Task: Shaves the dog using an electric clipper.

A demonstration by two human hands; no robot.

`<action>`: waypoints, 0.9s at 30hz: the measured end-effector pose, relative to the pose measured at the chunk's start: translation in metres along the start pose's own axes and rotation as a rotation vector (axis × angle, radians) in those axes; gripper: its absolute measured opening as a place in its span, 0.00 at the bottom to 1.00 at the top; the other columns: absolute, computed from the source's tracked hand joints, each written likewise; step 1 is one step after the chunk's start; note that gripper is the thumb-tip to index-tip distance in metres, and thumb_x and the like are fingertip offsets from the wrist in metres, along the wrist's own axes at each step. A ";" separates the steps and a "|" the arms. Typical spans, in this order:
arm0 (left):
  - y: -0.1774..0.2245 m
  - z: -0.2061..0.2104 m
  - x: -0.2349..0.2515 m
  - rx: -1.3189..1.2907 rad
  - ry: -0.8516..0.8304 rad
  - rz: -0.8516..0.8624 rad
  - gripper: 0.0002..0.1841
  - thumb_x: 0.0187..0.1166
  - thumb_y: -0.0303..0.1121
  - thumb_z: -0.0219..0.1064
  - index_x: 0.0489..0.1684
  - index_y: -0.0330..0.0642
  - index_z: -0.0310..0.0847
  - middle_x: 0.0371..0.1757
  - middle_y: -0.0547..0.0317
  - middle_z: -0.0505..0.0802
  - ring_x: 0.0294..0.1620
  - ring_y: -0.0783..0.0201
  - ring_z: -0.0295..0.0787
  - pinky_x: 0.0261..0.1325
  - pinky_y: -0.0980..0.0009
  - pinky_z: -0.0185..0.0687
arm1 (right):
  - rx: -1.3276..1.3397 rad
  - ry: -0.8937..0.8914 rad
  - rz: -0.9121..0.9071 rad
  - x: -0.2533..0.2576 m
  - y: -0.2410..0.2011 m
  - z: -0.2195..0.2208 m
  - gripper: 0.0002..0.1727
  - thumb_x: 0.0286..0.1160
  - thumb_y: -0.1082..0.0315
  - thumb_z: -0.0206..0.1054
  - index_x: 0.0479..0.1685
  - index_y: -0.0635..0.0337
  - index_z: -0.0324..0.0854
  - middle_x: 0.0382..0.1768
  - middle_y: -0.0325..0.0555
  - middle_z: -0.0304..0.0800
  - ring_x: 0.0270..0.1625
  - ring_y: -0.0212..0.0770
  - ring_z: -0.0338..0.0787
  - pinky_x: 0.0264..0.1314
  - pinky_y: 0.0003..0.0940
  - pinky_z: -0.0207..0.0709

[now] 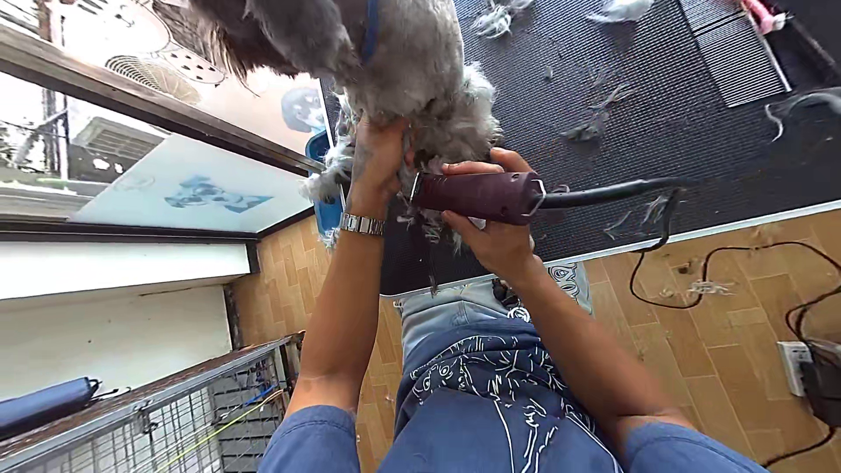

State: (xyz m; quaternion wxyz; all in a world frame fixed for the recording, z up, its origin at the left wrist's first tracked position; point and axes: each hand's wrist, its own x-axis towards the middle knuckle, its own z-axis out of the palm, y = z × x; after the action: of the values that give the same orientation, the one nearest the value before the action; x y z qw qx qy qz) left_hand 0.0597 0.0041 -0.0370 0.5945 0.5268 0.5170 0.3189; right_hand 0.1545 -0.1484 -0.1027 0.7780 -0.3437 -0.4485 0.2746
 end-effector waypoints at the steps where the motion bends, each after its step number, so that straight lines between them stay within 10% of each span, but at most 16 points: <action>1: 0.002 -0.003 -0.001 -0.027 -0.022 -0.028 0.04 0.88 0.25 0.53 0.51 0.44 0.67 0.21 0.62 0.79 0.10 0.72 0.68 0.11 0.80 0.69 | -0.019 -0.027 0.034 0.000 0.005 -0.006 0.42 0.56 0.83 0.80 0.75 0.74 0.61 0.63 0.58 0.88 0.71 0.50 0.87 0.78 0.49 0.79; 9: 0.016 -0.013 -0.006 -0.052 -0.144 -0.060 0.04 0.92 0.31 0.52 0.47 0.46 0.69 0.21 0.62 0.80 0.09 0.73 0.68 0.10 0.80 0.68 | 0.340 0.133 0.114 0.015 -0.015 -0.027 0.50 0.62 0.83 0.76 0.81 0.56 0.44 0.62 0.53 0.90 0.67 0.56 0.90 0.75 0.56 0.82; 14: 0.018 -0.011 -0.009 -0.067 -0.181 -0.036 0.07 0.93 0.31 0.49 0.44 0.45 0.69 0.20 0.63 0.80 0.09 0.73 0.69 0.10 0.80 0.70 | 0.336 0.001 0.168 0.026 -0.001 -0.012 0.50 0.56 0.87 0.75 0.82 0.71 0.47 0.61 0.59 0.88 0.66 0.53 0.90 0.71 0.50 0.85; 27: 0.007 -0.018 -0.001 -0.185 -0.231 0.102 0.16 0.96 0.33 0.39 0.38 0.46 0.71 0.17 0.66 0.81 0.10 0.74 0.72 0.14 0.81 0.73 | 0.527 0.122 0.246 0.033 0.025 -0.007 0.49 0.61 0.85 0.72 0.84 0.68 0.44 0.58 0.57 0.89 0.62 0.53 0.92 0.69 0.52 0.86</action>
State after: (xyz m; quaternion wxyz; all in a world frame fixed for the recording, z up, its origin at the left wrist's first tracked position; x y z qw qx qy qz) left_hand 0.0432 0.0102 -0.0287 0.6790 0.5289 0.3860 0.3322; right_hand 0.1719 -0.1112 -0.1077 0.8269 -0.1975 -0.2688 0.4528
